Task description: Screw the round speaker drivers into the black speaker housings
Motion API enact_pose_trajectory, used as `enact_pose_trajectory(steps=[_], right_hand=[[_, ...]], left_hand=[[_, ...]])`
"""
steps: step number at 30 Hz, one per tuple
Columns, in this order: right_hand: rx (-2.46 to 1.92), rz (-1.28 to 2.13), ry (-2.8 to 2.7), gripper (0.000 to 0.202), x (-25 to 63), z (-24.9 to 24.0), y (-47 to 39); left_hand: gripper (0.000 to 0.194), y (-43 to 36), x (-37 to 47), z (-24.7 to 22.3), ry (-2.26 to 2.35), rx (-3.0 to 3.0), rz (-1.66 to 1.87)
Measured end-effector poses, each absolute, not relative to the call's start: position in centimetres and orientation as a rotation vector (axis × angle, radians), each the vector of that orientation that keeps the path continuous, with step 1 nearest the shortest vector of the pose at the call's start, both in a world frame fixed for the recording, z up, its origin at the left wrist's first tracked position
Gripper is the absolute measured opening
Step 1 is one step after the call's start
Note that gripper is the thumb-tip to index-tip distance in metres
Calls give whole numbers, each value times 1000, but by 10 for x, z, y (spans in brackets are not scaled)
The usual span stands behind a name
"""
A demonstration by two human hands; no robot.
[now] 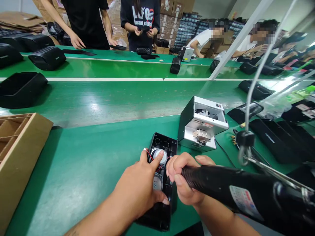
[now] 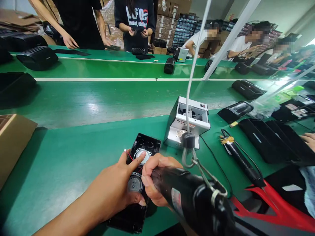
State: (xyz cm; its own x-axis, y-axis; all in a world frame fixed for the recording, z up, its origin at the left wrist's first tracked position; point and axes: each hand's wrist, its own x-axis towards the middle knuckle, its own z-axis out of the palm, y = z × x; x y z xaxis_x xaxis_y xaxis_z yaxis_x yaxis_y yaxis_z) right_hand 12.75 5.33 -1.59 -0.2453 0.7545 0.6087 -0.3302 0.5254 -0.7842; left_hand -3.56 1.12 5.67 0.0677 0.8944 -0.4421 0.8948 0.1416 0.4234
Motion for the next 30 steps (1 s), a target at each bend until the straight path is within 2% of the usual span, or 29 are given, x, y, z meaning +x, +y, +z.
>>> enact_pose_trajectory(steps=[5,9,15,17,19,21,23,30], right_hand=[[-377,1026,-1433,59,123,-24,58],[-374,989,-1434,58,116,-23,55],[-380,873,-1348,37,121,16,74],[-385,722,-1230,44,137,37,91],[-432,513,-1179,61,157,54,111],[-484,349,-1235,69,175,60,130],[-521,280,-1328,67,185,57,143],[-646,438,-1371,46,182,48,141]], left_hand=[[123,10,-40,57,1788,1710,21],[107,8,-47,48,1761,1710,76],[87,16,-62,9,1832,1685,215],[76,22,-64,-1,1865,1674,244],[71,26,-62,-7,1898,1661,282],[72,28,-56,-9,1933,1631,338],[76,29,-51,-10,1965,1576,381],[82,21,-48,2,1837,1459,328]])
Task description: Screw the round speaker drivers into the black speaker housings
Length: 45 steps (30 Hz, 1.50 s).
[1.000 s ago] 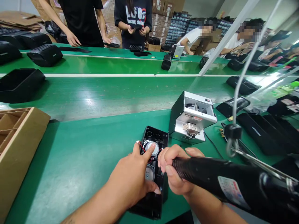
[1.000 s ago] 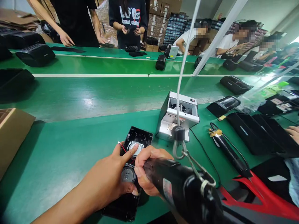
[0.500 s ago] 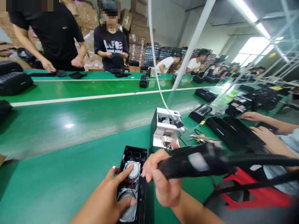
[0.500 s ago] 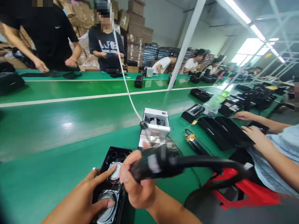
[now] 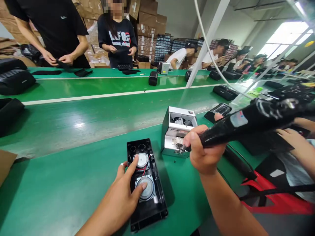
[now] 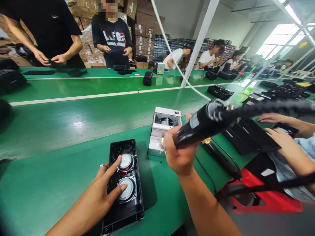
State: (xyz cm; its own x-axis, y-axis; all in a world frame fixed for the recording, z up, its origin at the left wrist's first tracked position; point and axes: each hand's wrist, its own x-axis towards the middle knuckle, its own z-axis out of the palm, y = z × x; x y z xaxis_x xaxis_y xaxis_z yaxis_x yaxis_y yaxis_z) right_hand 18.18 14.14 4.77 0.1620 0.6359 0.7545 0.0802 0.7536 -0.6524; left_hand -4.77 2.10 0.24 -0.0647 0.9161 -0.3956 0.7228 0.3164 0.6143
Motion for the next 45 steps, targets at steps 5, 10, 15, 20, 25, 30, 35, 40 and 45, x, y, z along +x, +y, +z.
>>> enact_pose_trajectory(steps=[5,10,15,20,25,30,35,40,45], right_hand=[[-669,933,-1203,45,174,62,104],[-452,973,-1098,62,143,65,78],[-457,1089,-1145,55,119,45,93],[-431,1123,-1057,47,119,44,95],[-394,1172,-1045,37,123,56,90],[-363,1165,-1029,37,121,62,85],[-348,1120,-971,56,119,68,83],[-295,1099,-953,54,122,75,80],[-288,1091,-945,55,123,73,79]], left_hand=[[79,21,-44,12,1811,1446,387],[80,22,-45,11,1811,1459,395],[77,17,-47,6,1825,1492,409],[49,4,-39,8,2000,1963,728],[28,5,-28,12,1929,2242,902],[18,9,-29,3,1807,2079,1102],[16,13,-33,2,1711,1887,1191],[14,17,-33,2,1668,1792,1236],[9,18,-32,-3,1642,1699,1273]])
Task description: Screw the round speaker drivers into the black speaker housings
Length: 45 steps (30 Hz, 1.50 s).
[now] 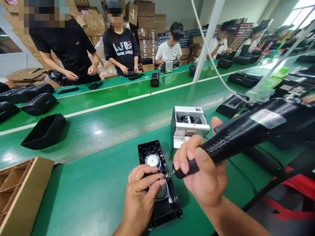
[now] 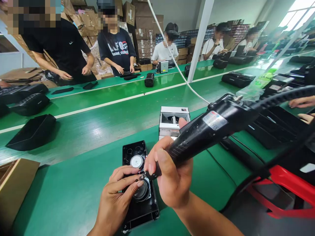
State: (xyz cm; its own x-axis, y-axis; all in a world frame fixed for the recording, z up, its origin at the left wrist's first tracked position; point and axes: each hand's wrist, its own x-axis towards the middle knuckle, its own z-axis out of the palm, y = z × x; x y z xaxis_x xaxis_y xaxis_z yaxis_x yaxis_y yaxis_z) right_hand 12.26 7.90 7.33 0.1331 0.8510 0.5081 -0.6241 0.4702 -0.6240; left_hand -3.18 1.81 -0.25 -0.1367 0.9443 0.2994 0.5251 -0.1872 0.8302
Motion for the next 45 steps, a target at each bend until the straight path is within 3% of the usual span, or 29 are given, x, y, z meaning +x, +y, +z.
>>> enact_pose_trajectory(steps=[9,24,25,29,31,36,45], right_hand=[[-320,1109,-941,34,119,69,83],[-349,1091,-918,35,115,62,80],[-347,1096,-932,36,115,60,80],[-360,1031,-1033,50,119,49,86],[-379,1005,-1090,60,121,42,88],[-438,996,-1221,71,122,29,91],[-473,1061,-1242,62,120,14,96]], left_hand=[[11,17,-28,-2,1624,1624,1290],[7,16,-26,-5,1660,1554,1299],[20,14,-25,-6,1670,1548,1293],[110,7,-21,-11,1698,1605,1251],[129,4,-20,-13,1720,1666,1180],[143,3,-18,-10,1773,1730,1063],[135,3,-18,-3,1743,1762,1055]])
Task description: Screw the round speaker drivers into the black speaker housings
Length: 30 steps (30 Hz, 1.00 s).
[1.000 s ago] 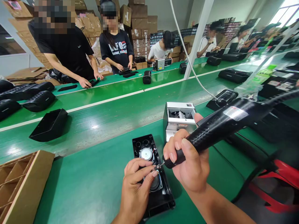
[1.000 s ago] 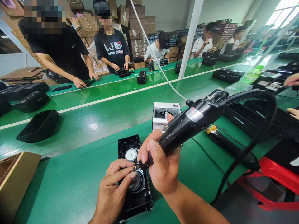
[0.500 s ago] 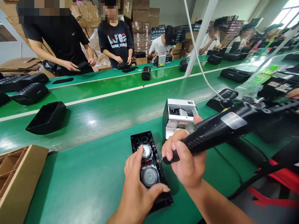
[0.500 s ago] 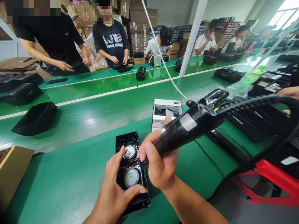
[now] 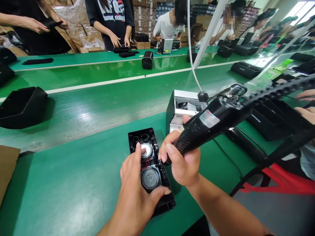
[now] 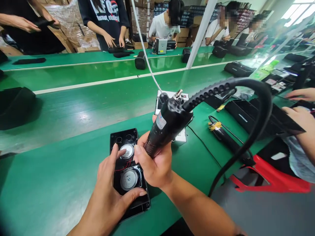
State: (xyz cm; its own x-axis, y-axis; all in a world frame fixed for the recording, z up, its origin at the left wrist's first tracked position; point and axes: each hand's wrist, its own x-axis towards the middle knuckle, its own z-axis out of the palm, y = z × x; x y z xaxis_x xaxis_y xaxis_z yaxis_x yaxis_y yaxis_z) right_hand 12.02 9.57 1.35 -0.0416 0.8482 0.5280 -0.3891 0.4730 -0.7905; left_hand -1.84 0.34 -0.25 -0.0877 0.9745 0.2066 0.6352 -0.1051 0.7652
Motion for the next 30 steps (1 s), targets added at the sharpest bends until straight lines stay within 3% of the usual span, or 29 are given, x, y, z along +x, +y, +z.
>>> enact_pose_trajectory(steps=[8,17,30], right_hand=[[-473,1066,-1261,48,118,11,94],[-511,1153,-1329,10,118,1,89],[-418,1211,-1353,15,120,-2,90]], left_hand=[[135,3,-17,-3,1773,1794,1061],[129,2,-18,-2,1733,1742,1056],[123,2,-17,-5,1697,1730,1095]])
